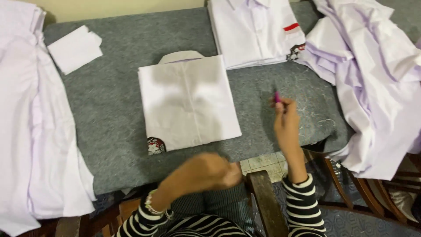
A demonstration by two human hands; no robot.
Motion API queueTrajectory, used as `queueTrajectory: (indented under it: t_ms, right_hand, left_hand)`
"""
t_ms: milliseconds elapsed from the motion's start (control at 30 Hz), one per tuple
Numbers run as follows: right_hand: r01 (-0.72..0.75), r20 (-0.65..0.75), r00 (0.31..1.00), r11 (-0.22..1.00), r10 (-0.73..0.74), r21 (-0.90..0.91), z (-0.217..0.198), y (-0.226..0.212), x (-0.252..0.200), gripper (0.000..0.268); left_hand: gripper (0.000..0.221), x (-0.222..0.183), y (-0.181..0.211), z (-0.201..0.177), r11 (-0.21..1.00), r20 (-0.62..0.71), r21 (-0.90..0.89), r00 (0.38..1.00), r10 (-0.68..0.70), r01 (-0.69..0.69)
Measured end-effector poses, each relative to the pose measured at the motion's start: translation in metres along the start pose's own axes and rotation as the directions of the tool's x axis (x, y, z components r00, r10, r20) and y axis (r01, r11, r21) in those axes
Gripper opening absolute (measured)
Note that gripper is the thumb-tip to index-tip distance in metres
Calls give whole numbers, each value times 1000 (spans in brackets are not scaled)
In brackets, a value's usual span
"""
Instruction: Folding a white shirt and trimming loose threads with snips on a workbench.
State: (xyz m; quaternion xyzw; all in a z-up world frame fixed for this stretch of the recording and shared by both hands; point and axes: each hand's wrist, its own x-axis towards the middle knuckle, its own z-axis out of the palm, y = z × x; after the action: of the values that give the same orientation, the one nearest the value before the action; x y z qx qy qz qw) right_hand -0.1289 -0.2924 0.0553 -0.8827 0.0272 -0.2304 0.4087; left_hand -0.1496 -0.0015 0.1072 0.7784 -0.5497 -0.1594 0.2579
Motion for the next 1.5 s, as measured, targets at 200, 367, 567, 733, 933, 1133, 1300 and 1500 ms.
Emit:
queueTrajectory:
  t_ms: [200,367,567,733,933,1133,1300,1500]
  right_hand:
    - [27,290,953,978,-87,205,75,-42,-34,24]
    - [250,403,876,964,-266,91,87,-65,-41,39]
    - [352,410,848,935,-337,40,88,-64,-45,41]
    - [420,409,826,907,-387,10,93,-49,-46,47]
    - [473,302,838,881,-454,12,87,-63,-45,33]
    - [411,274,869,909,-412,61,79,-78,-46,35]
    - [345,273,896,936,-351,71,73,-82,-47,29]
    - [338,316,888,940,-335,48,72,-77,-48,30]
  left_hand:
    - [19,-58,-71,4,924,-593,210,793,-141,321]
    - [26,-63,-72,-1,954,-604,87,777,-178,287]
    - [17,-56,-71,8,929,-671,162,728,-144,333]
    - [7,-53,-76,14,934,-735,114,661,-149,338]
    - [6,-52,-73,7,947,-742,-70,618,-260,313]
    - [8,-47,-70,5,917,-739,-71,597,-312,391]
    - [7,-45,-74,14,893,-767,61,593,-243,445]
    - [11,-54,-71,12,918,-732,122,659,-174,378]
